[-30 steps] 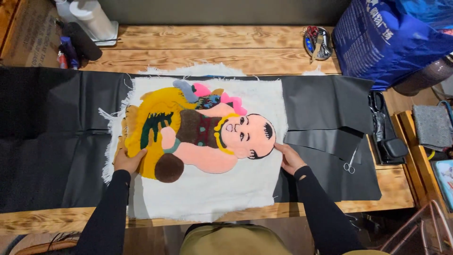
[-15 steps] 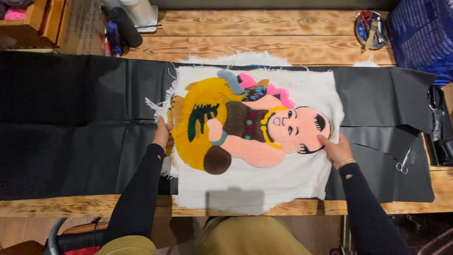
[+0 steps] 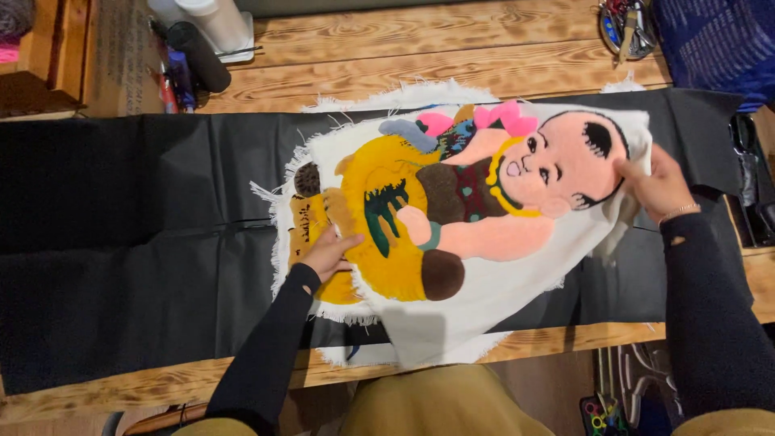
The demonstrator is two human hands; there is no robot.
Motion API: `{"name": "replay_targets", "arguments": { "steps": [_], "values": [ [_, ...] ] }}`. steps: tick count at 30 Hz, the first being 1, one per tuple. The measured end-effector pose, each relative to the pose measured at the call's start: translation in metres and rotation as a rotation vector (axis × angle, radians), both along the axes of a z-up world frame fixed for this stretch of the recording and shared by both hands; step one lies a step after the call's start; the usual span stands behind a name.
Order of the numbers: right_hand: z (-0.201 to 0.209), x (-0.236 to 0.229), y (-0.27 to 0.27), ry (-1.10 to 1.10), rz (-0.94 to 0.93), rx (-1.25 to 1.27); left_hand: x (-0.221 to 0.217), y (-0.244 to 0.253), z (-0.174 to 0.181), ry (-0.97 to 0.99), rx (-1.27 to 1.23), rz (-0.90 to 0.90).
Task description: The person is using scissors to trim the excess white backing fabric from around decorative hand-tufted rugs featuring a baby character.
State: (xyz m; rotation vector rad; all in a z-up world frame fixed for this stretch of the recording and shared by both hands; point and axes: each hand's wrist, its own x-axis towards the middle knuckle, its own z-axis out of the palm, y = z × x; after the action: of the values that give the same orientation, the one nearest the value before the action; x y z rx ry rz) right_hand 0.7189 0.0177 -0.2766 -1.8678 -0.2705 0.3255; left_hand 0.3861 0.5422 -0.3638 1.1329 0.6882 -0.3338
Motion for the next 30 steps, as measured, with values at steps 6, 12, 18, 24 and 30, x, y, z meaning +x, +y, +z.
{"name": "replay_targets", "arguments": {
  "steps": [6, 12, 18, 24, 30],
  "values": [
    [-0.097, 0.043, -0.081, -0.430, -0.361, -0.374, -0.001, -0.057, -0.028, 0.014, 0.027, 0.070],
    [-0.187, -0.078, -0.088, -0.018, -0.475, -0.676, 0.018, 0.010, -0.168, -0.068, -0.006, 0.263],
    [-0.189, -0.162, -0.043, 0.138, -0.745, -0.566, 0.055, 0.040, -0.103, -0.055, -0.204, 0.369],
    [-0.169, -0.178, -0.015, 0.582, -0.727, -0.172, 0.039, 0.040, -0.026, -0.032, -0.257, 0.174],
    [-0.158, -0.182, 0.008, 0.580, -0.630, -0.061, 0.023, 0.045, -0.040, -0.065, -0.228, 0.089]
  ]
}}
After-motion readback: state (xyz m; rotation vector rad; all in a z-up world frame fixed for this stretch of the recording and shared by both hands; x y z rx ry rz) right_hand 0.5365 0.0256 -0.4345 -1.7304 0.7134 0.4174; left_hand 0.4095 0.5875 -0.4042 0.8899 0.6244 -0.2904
